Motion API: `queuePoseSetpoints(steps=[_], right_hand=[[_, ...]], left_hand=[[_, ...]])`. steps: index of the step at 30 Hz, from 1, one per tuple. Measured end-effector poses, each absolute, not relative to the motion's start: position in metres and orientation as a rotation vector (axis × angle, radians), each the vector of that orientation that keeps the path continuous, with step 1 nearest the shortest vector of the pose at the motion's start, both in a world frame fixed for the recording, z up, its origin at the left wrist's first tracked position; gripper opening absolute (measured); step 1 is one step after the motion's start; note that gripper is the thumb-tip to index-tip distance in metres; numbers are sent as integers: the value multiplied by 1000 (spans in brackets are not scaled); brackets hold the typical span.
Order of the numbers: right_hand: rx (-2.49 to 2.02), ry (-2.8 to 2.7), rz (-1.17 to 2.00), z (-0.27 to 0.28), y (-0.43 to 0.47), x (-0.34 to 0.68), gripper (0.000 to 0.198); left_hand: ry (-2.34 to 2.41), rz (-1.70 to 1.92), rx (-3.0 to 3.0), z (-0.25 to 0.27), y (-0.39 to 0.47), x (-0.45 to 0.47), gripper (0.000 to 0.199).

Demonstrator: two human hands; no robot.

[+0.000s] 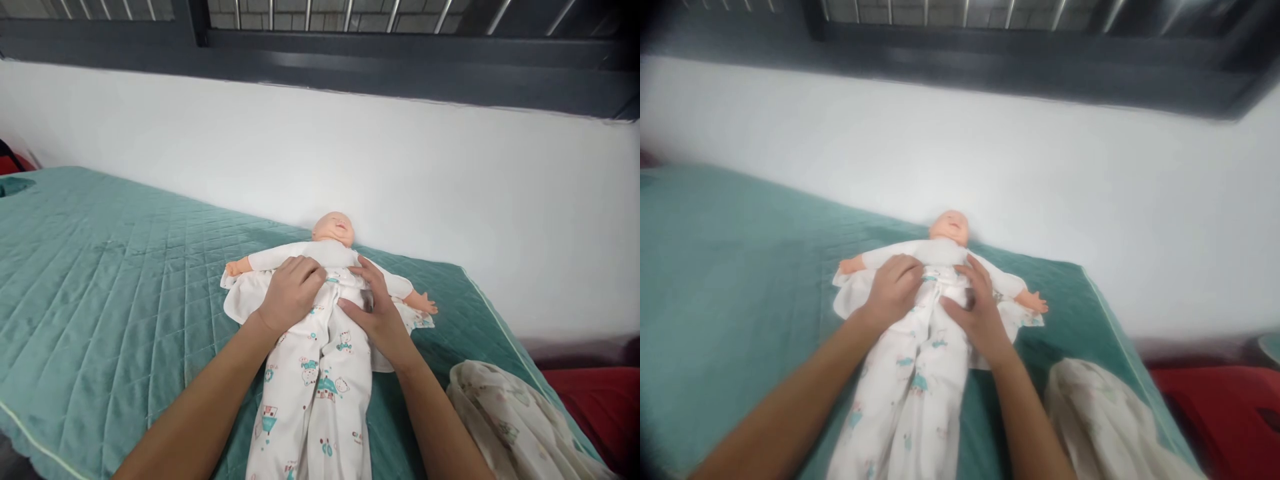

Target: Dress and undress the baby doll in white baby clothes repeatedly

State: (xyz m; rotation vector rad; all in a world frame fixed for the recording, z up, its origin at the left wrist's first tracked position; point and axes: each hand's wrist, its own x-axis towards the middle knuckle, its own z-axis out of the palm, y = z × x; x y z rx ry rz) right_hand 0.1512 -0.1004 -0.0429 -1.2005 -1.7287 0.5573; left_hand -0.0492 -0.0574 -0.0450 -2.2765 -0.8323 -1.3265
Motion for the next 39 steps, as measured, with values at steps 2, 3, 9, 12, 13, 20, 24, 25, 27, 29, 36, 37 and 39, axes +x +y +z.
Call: queuePoseSetpoints(steps=[2, 3, 9, 12, 13, 20, 24, 25, 27, 29, 36, 37, 39], right_hand=[[-1195, -1744, 553, -43, -100, 151, 50], [-1192, -1745, 551, -43, -100, 151, 48], [-1186, -1729, 419, -41, -102, 144, 29], [-1189, -1730, 280, -38, -106, 137, 20], [-1194, -1749, 239, -38, -108, 136, 18], [-1303, -1824, 192, -43, -112, 136, 21], [-1376, -1827, 211, -49, -110, 140, 13], [-1358, -1838, 198, -50, -109, 141, 12], [-1305, -1869, 157, -52, -109, 142, 10], [-1261, -1900, 115, -54, -109, 144, 9], [-1319, -1843, -17, -57, -124, 149, 9], [-1333, -1836, -16, -58, -129, 148, 10], [-1360, -1829, -9, -60, -142, 146, 9]], left_hand=[[-823, -1294, -2269, -45, -58, -49, 17], [-821, -1286, -2263, -45, -59, -48, 18], [-784, -1309, -2198, -46, -59, -48, 18], [-836, -1315, -2219, -48, -58, -49, 18], [-861, -1316, -2236, -49, -57, -49, 19], [-1137, -1253, -2411, -57, -64, -60, 41], [-1420, -1322, -2443, -65, -83, -73, 43], [-1487, -1341, -2465, -68, -90, -77, 43], [-1608, -1391, -2504, -71, -104, -83, 43], [-1701, -1456, -2535, -74, -116, -87, 42], [-1680, -1480, -2567, -78, -133, -92, 32], [-1711, -1467, -2569, -79, -134, -92, 32], [-1782, -1429, -2545, -80, -134, -92, 32]])
